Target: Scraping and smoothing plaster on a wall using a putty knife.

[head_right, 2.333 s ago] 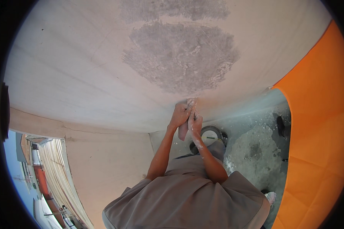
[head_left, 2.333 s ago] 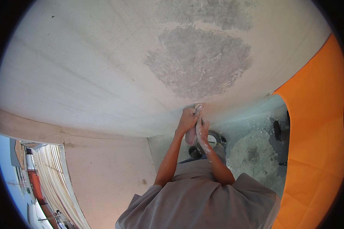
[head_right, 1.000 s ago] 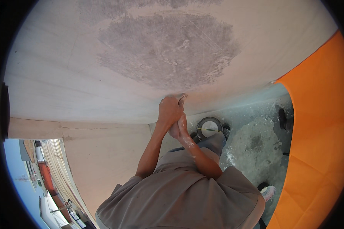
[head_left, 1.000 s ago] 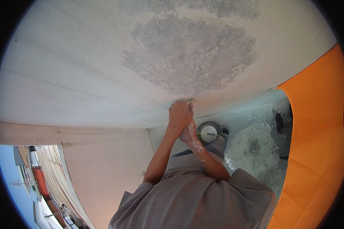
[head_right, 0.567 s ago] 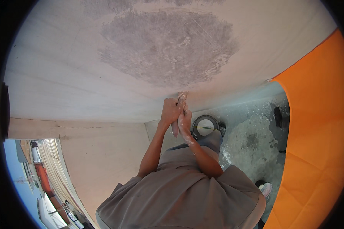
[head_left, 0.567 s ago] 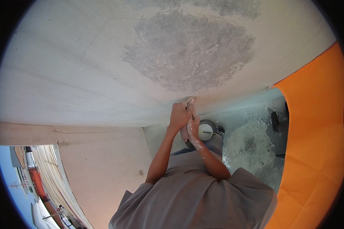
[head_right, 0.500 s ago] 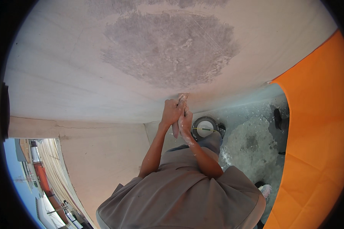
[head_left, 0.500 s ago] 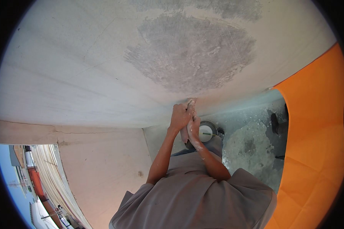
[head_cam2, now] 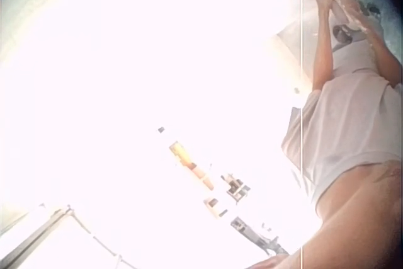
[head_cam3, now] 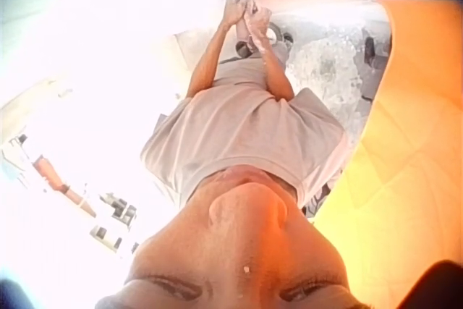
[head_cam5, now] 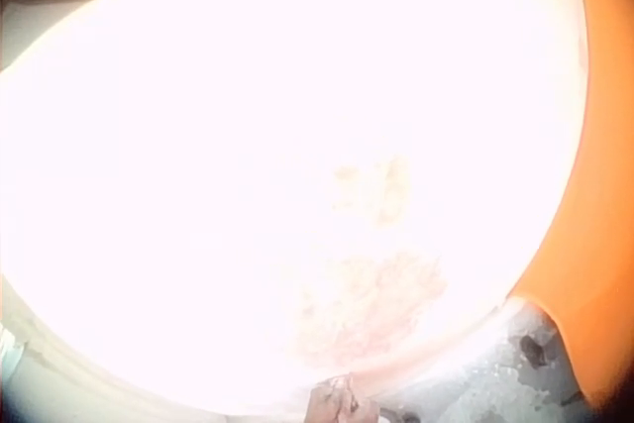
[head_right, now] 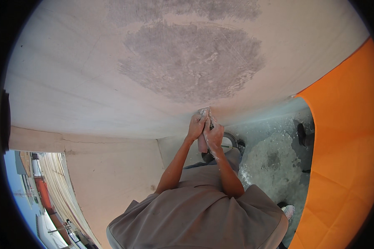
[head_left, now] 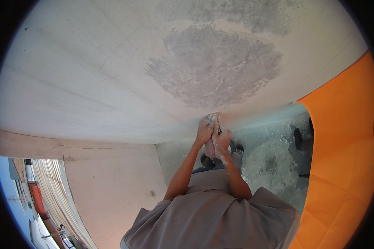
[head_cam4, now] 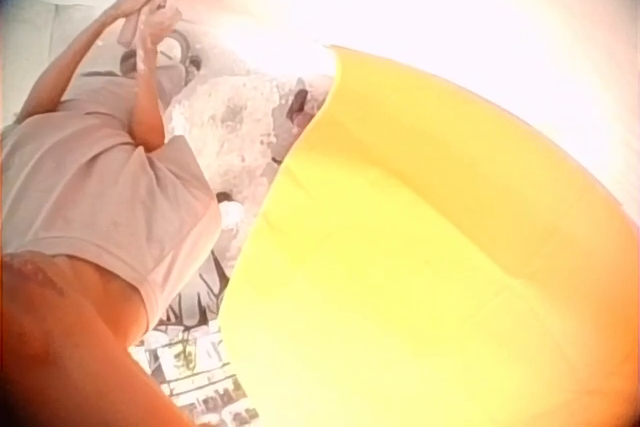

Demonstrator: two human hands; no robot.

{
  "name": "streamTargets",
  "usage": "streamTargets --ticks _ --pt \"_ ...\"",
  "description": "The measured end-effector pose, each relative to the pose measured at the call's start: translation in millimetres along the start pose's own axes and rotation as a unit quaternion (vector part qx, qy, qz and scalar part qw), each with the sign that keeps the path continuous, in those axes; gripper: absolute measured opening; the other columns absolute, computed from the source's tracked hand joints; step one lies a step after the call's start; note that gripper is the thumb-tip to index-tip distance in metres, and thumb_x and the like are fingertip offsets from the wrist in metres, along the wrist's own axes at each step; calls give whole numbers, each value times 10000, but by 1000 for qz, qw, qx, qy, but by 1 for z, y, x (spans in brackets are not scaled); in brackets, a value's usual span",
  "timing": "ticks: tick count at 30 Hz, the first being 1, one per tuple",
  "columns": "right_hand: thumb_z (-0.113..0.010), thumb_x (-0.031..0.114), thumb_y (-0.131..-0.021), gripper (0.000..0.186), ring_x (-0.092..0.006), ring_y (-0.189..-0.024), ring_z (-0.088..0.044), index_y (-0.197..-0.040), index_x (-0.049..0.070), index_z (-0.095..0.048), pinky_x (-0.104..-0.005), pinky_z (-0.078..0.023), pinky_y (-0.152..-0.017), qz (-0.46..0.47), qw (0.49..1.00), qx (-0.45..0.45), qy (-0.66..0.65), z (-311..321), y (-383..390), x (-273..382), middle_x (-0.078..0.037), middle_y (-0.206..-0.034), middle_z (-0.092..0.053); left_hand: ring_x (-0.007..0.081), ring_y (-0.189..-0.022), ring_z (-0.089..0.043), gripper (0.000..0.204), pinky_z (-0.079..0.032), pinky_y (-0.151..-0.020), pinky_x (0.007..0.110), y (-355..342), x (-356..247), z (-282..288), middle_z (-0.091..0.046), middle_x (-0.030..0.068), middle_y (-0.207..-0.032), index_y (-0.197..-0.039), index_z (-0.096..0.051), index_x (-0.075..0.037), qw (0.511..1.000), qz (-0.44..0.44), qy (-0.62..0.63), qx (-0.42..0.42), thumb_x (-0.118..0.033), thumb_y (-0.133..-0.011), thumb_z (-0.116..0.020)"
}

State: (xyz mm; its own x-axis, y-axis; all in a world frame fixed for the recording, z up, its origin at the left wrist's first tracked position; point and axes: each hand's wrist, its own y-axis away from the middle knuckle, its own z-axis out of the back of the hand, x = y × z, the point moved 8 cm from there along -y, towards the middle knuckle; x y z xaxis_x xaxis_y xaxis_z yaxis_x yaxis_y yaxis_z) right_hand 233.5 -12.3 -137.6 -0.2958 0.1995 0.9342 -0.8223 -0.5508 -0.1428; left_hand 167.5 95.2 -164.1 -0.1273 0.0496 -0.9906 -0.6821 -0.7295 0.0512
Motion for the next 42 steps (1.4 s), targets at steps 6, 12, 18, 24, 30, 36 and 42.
streamTargets --ticks 6,12,18,24,30,36,42 --pt "-599 240 -1000 322 -465 -903 -690 -1161 -15 -712 -461 -557 -809 -27 990 23 138 6 -2 -11 -251 -967 -725 170 -566 -578 581 -475 -602 339 -1 -5 -14 -623 87 -591 -612 -624 24 992 -26 127 -3 -331 -1066 -550" --pt "-594 289 -1032 375 -265 -819 -738 -1155 -50 -697 -383 -546 -778 -71 994 5 -85 -13 10 -15 -219 -921 -751 212 -515 -595 537 -481 -566 394 4 -15 11 -572 186 -557 -687 -638 84 994 7 -102 -49 -344 -1010 -618" --pt "-577 326 -1053 400 -109 -909 -630 -1104 -49 -705 -311 -519 -796 -163 964 96 -188 -43 21 -41 -85 -970 -731 298 -539 -664 492 -502 -584 427 14 -59 16 -627 253 -621 -758 -704 74 987 18 -149 -54 -355 -989 -634" --pt "-578 302 -1055 333 -103 -920 -621 -1074 -6 -704 -279 -513 -792 -226 891 115 -377 -68 36 -43 -24 -982 -687 298 -568 -693 510 -541 -625 408 15 -74 22 -682 206 -638 -776 -763 25 964 13 -263 -32 -403 -997 -596" --pt "-585 309 -1055 341 -97 -913 -617 -1114 -13 -683 -264 -515 -783 -280 837 106 -459 -55 39 -14 -31 -985 -681 341 -600 -700 503 -552 -647 425 18 -89 21 -688 217 -662 -769 -765 18 960 52 -272 -39 -402 -989 -599" --pt "-571 355 -1061 425 -130 -848 -626 -1087 -43 -718 -332 -525 -763 -187 958 88 -198 -39 26 -36 -86 -883 -721 212 -579 -666 484 -520 -601 366 17 -60 16 -683 155 -629 -790 -765 31 989 52 -135 -41 -382 -999 -621" --pt "-571 321 -1045 400 -286 -790 -708 -1121 -44 -717 -393 -538 -773 -98 992 34 -70 -20 8 -25 -225 -908 -740 128 -596 -605 487 -500 -598 333 8 -22 6 -673 80 -638 -791 -742 43 999 27 -34 -31 -355 -1031 -599"
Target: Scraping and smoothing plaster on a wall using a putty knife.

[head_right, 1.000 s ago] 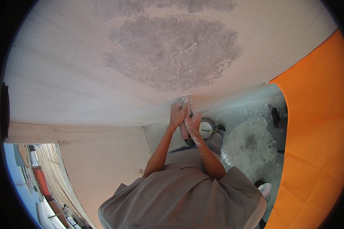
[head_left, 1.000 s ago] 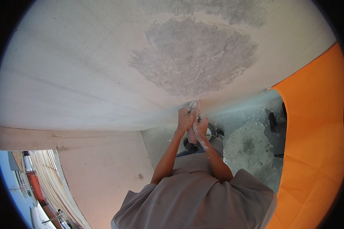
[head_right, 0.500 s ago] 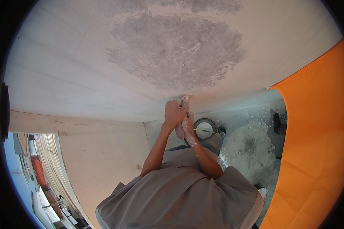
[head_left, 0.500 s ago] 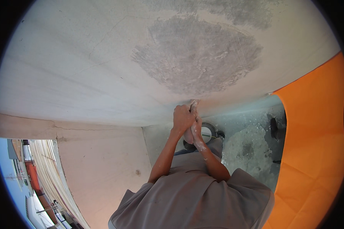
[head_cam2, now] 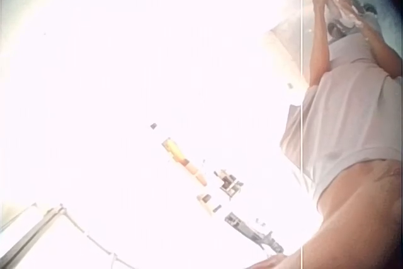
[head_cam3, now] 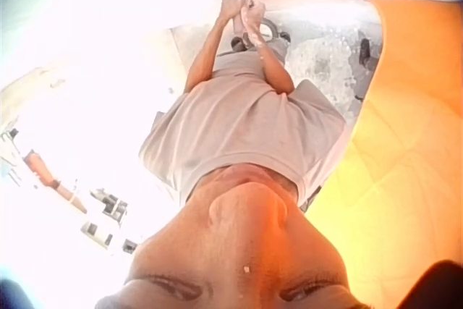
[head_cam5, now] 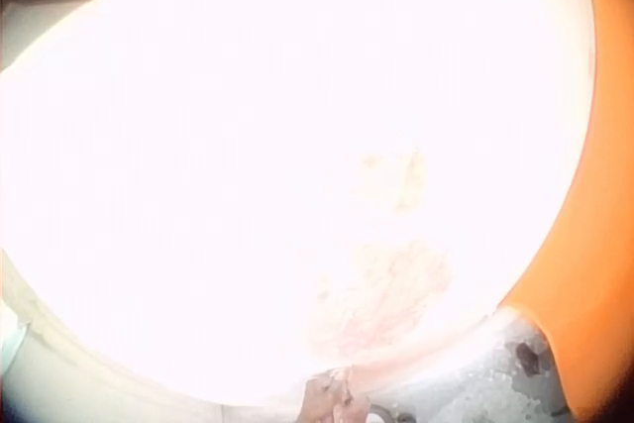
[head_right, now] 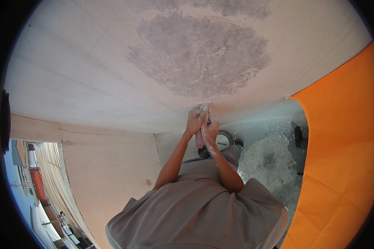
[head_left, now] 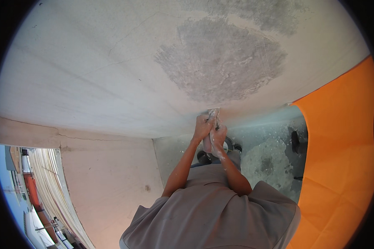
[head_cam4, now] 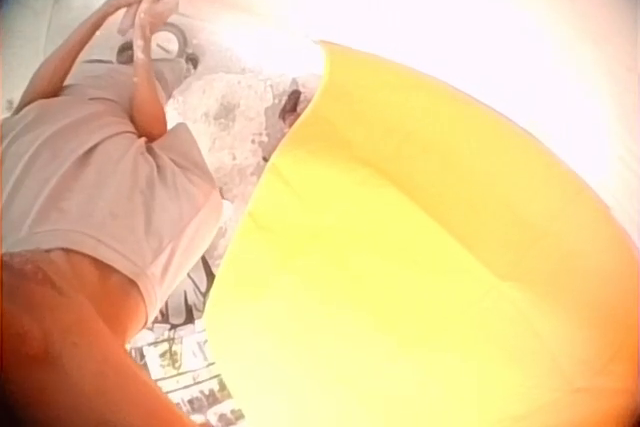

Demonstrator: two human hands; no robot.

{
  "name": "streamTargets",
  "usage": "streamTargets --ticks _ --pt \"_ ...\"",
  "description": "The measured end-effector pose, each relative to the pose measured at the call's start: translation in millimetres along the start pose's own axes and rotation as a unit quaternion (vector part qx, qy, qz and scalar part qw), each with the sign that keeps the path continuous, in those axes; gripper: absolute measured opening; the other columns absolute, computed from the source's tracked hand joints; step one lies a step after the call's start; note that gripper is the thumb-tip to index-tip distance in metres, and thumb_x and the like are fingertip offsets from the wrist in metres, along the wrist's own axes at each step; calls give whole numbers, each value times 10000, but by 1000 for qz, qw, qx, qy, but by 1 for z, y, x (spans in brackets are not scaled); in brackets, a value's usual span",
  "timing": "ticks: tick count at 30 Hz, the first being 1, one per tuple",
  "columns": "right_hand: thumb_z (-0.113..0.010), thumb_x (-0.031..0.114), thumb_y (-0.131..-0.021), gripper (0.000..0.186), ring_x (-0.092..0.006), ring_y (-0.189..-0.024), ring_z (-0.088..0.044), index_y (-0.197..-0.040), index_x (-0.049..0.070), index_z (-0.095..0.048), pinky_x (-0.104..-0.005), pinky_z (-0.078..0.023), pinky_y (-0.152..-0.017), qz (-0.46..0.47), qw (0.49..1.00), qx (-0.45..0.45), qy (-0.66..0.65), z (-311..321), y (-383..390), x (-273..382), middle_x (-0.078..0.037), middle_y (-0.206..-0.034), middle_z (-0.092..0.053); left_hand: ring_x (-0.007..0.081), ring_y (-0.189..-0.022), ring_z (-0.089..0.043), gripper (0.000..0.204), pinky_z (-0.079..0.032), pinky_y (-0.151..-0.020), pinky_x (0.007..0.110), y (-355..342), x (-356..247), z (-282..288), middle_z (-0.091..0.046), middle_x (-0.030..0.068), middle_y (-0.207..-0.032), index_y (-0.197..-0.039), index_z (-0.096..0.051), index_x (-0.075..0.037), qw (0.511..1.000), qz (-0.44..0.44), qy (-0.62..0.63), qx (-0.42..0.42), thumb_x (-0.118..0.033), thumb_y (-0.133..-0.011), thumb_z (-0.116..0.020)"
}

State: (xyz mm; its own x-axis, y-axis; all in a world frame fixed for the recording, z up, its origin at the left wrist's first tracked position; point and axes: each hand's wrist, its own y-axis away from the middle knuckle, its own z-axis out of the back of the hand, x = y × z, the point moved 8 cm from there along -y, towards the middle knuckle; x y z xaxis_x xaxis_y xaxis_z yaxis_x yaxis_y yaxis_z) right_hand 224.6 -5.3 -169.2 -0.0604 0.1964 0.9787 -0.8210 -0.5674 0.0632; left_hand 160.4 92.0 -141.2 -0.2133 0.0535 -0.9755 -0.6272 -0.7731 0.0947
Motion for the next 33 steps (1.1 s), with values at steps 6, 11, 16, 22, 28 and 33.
streamTargets --ticks 6,11,16,22,28,33 --pt "-607 287 -1017 385 -299 -844 -738 -1173 -52 -698 -405 -541 -783 54 996 -14 75 22 -13 29 -251 -931 -733 119 -614 -615 438 -507 -609 324 -6 -1 -12 -707 103 -674 -818 -737 50 996 -35 76 1 -301 -1039 -596" --pt "-601 329 -1016 402 -303 -822 -726 -1146 -34 -715 -396 -543 -761 28 998 13 53 11 -13 9 -230 -908 -736 146 -554 -611 464 -503 -582 343 -3 8 -8 -680 117 -615 -786 -738 47 999 -14 6 -34 -318 -1036 -598" --pt "-603 392 -1028 453 -148 -817 -649 -1041 -46 -720 -335 -526 -738 -84 990 64 -96 -22 0 -16 -116 -845 -721 273 -568 -691 453 -520 -590 398 5 -36 15 -684 205 -650 -759 -748 26 995 4 -89 -53 -351 -985 -638" --pt "-580 328 -1059 362 -97 -890 -615 -1159 -15 -639 -266 -514 -775 -149 934 107 -307 -38 17 -1 -30 -965 -669 399 -630 -693 432 -545 -640 452 7 -61 26 -672 232 -663 -754 -757 3 972 16 -231 -30 -366 -947 -640" --pt "-571 317 -1063 354 -109 -892 -626 -1185 -8 -644 -270 -515 -793 -154 913 122 -358 -42 21 -7 -20 -964 -673 421 -642 -687 430 -549 -652 466 9 -67 24 -664 260 -677 -754 -754 13 958 4 -286 -32 -351 -948 -633" --pt "-592 345 -1041 399 -165 -831 -660 -1133 -28 -699 -343 -532 -766 -82 984 89 -130 -6 6 12 -102 -889 -719 310 -610 -713 458 -533 -615 416 9 -45 14 -676 228 -652 -774 -753 33 988 32 -148 -40 -368 -967 -647"
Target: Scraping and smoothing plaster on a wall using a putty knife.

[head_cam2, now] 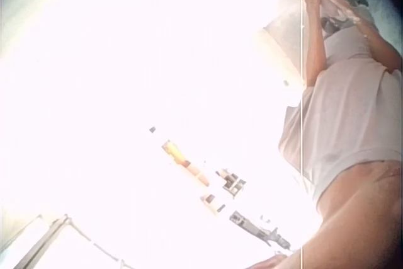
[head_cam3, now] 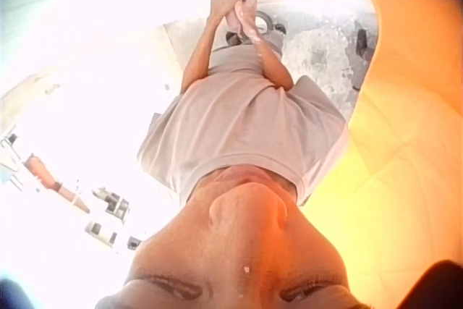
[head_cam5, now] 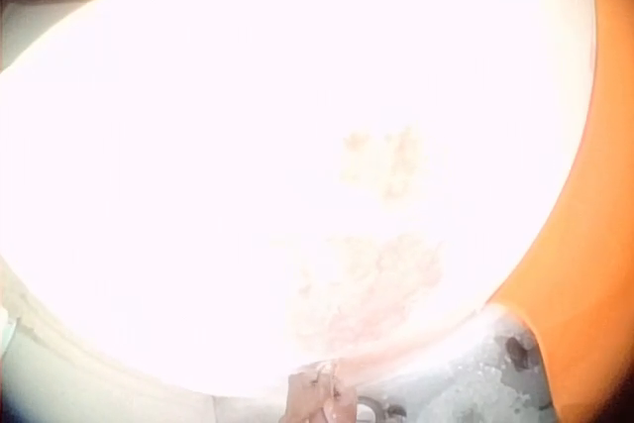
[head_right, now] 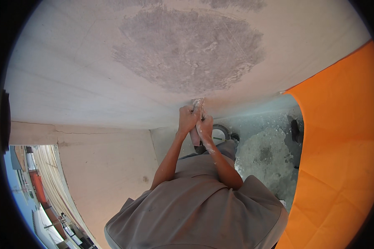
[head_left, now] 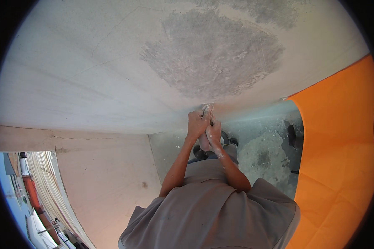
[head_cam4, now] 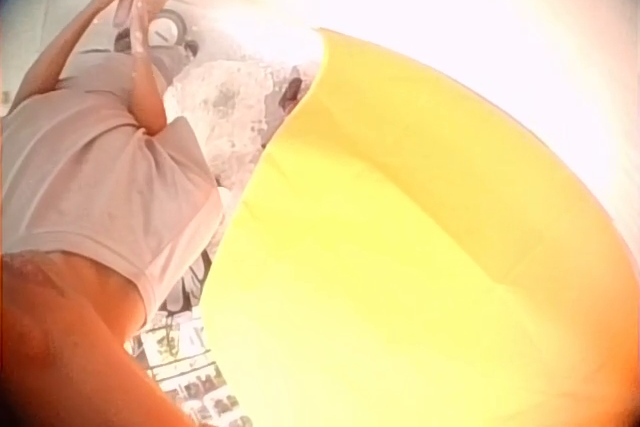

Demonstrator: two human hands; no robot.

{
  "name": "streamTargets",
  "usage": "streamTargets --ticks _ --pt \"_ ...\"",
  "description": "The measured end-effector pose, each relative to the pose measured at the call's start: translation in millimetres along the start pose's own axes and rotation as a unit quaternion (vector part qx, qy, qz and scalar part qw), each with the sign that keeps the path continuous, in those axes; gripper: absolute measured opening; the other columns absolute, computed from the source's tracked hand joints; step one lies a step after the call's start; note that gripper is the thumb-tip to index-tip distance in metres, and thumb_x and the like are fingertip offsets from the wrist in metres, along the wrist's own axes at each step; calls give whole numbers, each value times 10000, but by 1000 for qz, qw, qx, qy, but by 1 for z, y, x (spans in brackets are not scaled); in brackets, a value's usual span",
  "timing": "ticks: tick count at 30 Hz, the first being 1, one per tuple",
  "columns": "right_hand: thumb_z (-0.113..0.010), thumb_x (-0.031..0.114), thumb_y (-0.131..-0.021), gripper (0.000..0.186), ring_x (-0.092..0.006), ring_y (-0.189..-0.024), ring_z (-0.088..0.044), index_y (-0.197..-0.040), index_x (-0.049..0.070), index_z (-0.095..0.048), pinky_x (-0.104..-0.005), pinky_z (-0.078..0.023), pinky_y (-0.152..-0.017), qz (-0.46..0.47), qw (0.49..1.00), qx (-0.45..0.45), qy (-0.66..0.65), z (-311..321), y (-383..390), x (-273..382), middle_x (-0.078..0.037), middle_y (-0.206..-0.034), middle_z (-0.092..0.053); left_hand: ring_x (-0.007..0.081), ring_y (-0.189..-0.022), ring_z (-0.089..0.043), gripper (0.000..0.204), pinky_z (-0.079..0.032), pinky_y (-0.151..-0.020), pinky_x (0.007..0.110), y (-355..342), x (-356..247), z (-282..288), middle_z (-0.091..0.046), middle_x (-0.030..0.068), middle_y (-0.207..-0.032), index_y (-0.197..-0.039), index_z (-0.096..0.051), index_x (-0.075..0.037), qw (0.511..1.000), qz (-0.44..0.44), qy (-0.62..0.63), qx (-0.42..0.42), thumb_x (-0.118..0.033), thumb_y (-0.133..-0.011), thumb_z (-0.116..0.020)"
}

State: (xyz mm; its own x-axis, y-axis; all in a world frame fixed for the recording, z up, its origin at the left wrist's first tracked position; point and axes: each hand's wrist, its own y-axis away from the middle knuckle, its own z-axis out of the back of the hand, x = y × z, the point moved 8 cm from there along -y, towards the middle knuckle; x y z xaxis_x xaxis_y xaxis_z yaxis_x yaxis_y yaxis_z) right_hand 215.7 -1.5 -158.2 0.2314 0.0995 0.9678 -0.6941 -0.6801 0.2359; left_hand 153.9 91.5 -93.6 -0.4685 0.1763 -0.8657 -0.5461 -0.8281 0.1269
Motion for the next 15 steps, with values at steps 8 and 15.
streamTargets --ticks 8,15 --pt "-606 309 -997 374 -453 -881 -712 -1126 -20 -729 -470 -548 -797 78 973 -94 198 25 -4 20 -292 -938 -720 155 -582 -616 566 -493 -600 346 -17 53 -49 -647 89 -598 -655 -656 29 967 -30 248 39 -375 -1043 -575" --pt "-623 270 -984 342 -444 -849 -719 -1112 -28 -729 -470 -551 -767 140 944 -114 278 33 0 34 -277 -904 -720 143 -692 -637 551 -515 -709 296 -13 52 -56 -712 66 -736 -702 -693 10 936 -5 348 62 -360 -1077 -531"
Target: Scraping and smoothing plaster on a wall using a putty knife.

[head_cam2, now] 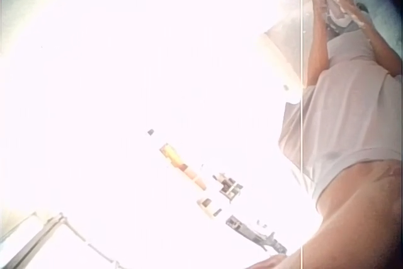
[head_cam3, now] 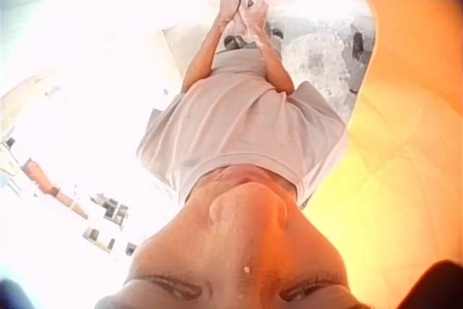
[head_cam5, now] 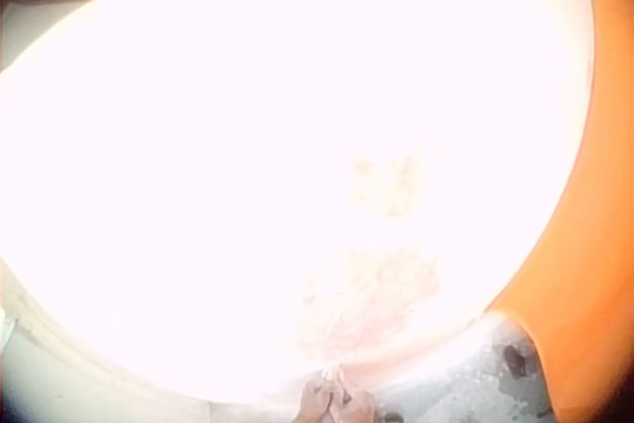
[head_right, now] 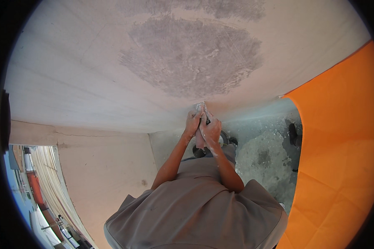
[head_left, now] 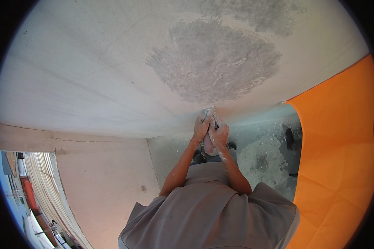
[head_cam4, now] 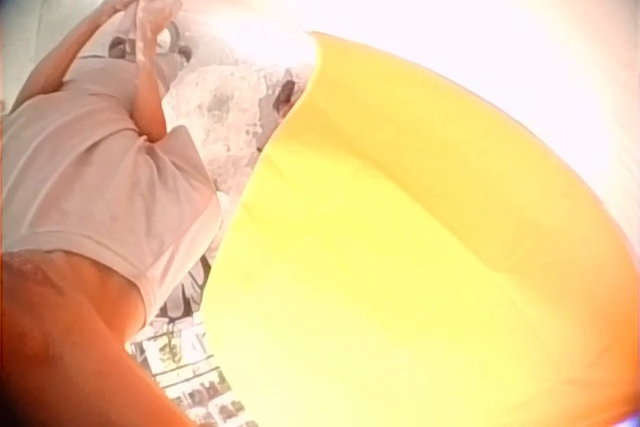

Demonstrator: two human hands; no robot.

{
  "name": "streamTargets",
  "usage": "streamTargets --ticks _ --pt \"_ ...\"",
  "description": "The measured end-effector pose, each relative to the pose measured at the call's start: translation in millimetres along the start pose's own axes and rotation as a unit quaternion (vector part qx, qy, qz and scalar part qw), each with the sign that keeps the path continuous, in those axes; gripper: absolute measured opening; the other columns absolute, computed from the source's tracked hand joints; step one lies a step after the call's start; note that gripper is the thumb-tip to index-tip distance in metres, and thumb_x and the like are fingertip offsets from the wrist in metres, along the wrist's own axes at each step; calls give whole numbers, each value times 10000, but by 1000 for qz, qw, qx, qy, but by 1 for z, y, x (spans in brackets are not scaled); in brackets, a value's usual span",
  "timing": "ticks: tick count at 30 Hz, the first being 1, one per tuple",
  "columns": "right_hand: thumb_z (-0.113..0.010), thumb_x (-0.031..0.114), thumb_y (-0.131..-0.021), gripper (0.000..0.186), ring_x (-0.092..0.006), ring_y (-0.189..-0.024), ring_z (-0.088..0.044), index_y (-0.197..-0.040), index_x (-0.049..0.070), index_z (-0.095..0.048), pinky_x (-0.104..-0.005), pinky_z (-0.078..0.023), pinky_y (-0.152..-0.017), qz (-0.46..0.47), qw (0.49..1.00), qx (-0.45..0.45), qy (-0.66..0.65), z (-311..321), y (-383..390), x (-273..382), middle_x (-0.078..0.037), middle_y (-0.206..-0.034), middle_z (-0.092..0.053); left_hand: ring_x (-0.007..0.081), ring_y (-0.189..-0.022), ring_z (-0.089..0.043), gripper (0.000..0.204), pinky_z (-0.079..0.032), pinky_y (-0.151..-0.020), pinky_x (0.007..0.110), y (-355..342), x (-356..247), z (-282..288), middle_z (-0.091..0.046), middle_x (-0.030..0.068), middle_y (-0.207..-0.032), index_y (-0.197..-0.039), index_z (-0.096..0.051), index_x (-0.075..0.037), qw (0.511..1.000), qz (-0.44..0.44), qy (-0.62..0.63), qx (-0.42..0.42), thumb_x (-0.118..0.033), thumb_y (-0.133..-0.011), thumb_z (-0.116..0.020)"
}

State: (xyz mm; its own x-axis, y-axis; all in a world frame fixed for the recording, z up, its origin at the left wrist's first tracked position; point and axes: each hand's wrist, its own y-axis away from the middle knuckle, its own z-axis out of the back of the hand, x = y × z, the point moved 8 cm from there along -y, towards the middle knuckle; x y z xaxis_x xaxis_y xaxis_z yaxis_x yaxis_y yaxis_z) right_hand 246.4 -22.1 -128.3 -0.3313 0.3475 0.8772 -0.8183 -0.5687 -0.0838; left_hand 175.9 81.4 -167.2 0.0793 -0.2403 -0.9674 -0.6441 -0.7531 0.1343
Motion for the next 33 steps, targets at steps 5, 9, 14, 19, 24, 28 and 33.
streamTargets --ticks 5,9,14,19,24,28,33 --pt "-613 290 -995 363 -427 -772 -717 -1092 -40 -725 -457 -536 -701 -32 995 25 -92 -10 8 2 -277 -850 -708 174 -597 -632 534 -512 -641 349 5 -28 4 -694 107 -646 -730 -726 30 994 19 -105 0 -377 -1038 -566" --pt "-586 316 -1026 393 -351 -675 -693 -1078 -54 -709 -444 -515 -654 -54 990 58 -116 -20 7 -5 -268 -768 -681 148 -628 -617 563 -516 -642 336 8 -45 8 -706 115 -689 -746 -724 47 977 16 -212 -2 -395 -1051 -554" --pt "-550 353 -1055 426 -215 -709 -670 -1122 -40 -702 -407 -523 -698 -92 974 75 -193 -46 13 -21 -206 -766 -700 217 -580 -677 513 -505 -590 413 15 -64 9 -643 236 -623 -789 -722 65 942 19 -331 -50 -394 -995 -620" --pt "-543 313 -1069 377 -124 -911 -634 -1252 2 -653 -296 -525 -828 -132 885 137 -424 -74 25 -31 -48 -992 -704 308 -581 -696 502 -513 -599 431 21 -98 -2 -652 241 -629 -772 -737 44 925 18 -377 -38 -399 -981 -629" --pt "-554 295 -1062 364 -125 -922 -638 -1247 -5 -647 -298 -530 -825 -160 802 127 -562 -85 31 -16 -56 -1002 -706 366 -595 -691 511 -516 -598 437 18 -97 5 -649 248 -631 -756 -739 39 905 -11 -422 -52 -407 -979 -629" --pt "-560 356 -1050 428 -166 -793 -663 -1183 -31 -686 -380 -545 -753 -130 953 121 -244 -73 16 -46 -125 -811 -719 265 -554 -672 549 -500 -574 421 6 -54 20 -631 223 -597 -734 -716 55 934 -3 -353 -56 -421 -990 -621" --pt "-566 398 -1041 456 -185 -733 -662 -1187 -14 -694 -413 -536 -712 -61 988 73 -125 -44 5 -40 -168 -735 -698 166 -535 -619 556 -473 -539 402 7 -46 14 -610 197 -570 -726 -697 66 948 -35 -312 -57 -416 -993 -629"
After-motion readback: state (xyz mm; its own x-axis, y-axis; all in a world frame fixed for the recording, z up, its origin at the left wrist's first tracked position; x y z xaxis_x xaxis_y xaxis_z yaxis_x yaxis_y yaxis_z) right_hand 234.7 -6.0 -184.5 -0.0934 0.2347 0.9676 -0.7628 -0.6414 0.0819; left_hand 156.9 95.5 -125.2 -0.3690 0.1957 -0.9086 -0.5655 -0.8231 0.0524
